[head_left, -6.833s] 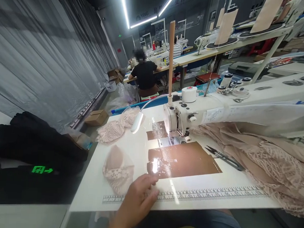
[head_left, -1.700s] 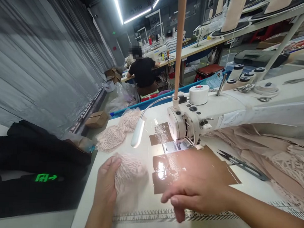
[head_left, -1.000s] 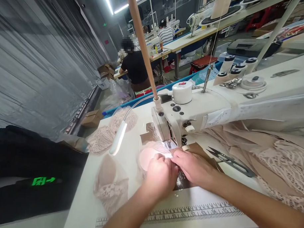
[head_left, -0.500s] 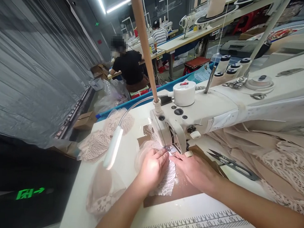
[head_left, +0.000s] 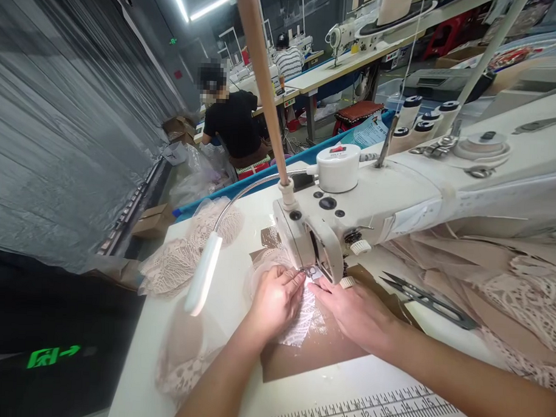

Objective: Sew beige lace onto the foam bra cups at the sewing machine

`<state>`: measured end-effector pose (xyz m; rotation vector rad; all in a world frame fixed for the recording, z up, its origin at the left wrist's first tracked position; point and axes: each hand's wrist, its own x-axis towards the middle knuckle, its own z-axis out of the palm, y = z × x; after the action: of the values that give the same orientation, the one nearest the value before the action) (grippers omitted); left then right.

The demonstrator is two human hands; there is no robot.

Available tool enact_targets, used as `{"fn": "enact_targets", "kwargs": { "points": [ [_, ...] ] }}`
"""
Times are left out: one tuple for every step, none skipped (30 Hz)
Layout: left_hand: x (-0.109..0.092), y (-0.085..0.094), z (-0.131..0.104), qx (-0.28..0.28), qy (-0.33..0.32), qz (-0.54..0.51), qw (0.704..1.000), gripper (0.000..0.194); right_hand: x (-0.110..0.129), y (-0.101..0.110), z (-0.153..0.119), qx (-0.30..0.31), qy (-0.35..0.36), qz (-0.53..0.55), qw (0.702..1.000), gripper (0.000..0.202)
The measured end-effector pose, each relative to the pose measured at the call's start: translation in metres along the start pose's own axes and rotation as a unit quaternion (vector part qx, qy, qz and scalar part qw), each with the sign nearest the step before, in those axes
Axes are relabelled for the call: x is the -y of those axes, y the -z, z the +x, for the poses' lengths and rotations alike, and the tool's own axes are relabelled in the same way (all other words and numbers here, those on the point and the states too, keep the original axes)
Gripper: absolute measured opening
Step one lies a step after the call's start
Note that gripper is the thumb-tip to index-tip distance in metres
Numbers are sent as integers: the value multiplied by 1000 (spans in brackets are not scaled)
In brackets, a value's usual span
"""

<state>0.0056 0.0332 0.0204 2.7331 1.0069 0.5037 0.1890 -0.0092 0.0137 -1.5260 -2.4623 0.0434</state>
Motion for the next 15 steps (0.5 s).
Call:
{"fn": "enact_targets", "kwargs": {
  "points": [
    [0, 0, 0, -1, 4, 5, 1000, 32, 0, 0, 0, -2, 1, 1, 1000, 44],
    [0, -1, 0, -1, 9, 11, 1000, 31, -1, -1, 0, -4, 1, 3, 1000, 44],
    [1, -1, 1, 1, 15, 16, 1000, 31, -1, -2, -1, -7, 3, 6, 1000, 45],
    [0, -2, 1, 2, 21, 20, 1000, 30, -2, -4, -2, -11, 4, 9, 1000, 45],
    [0, -3, 0, 3, 28, 25, 999, 30, -4, -6, -3, -18, 7, 15, 1000, 45],
    [0, -3, 0, 3, 37, 29, 999, 29, -5, -8, -4, -25, 11, 22, 999, 46],
    [0, -4, -1, 2, 48, 34, 998, 28, -7, -11, -5, -34, 16, 31, 999, 48],
    [0, -5, -2, -2, 60, 38, 997, 28, -8, -13, -6, -43, 21, 39, 998, 50],
    [0, -6, -4, -8, 71, 42, 997, 28, -9, -15, -7, -52, 26, 47, 997, 51],
    [0, -7, -5, -13, 79, 44, 996, 29, -10, -16, -7, -59, 30, 53, 996, 51],
    [0, -8, -7, -17, 82, 44, 995, 31, -10, -17, -8, -63, 33, 57, 996, 49],
    [1, -9, -8, -18, 83, 45, 995, 33, -10, -17, -8, -64, 32, 56, 996, 48],
    [1, -10, -10, -19, 82, 47, 995, 36, -10, -17, -9, -61, 28, 52, 996, 48],
    [2, -11, -11, -17, 83, 53, 995, 38, -10, -18, -9, -56, 26, 44, 997, 48],
    [1, -12, -12, -15, 86, 63, 994, 39, -10, -19, -9, -51, 23, 34, 998, 49]
  ]
}}
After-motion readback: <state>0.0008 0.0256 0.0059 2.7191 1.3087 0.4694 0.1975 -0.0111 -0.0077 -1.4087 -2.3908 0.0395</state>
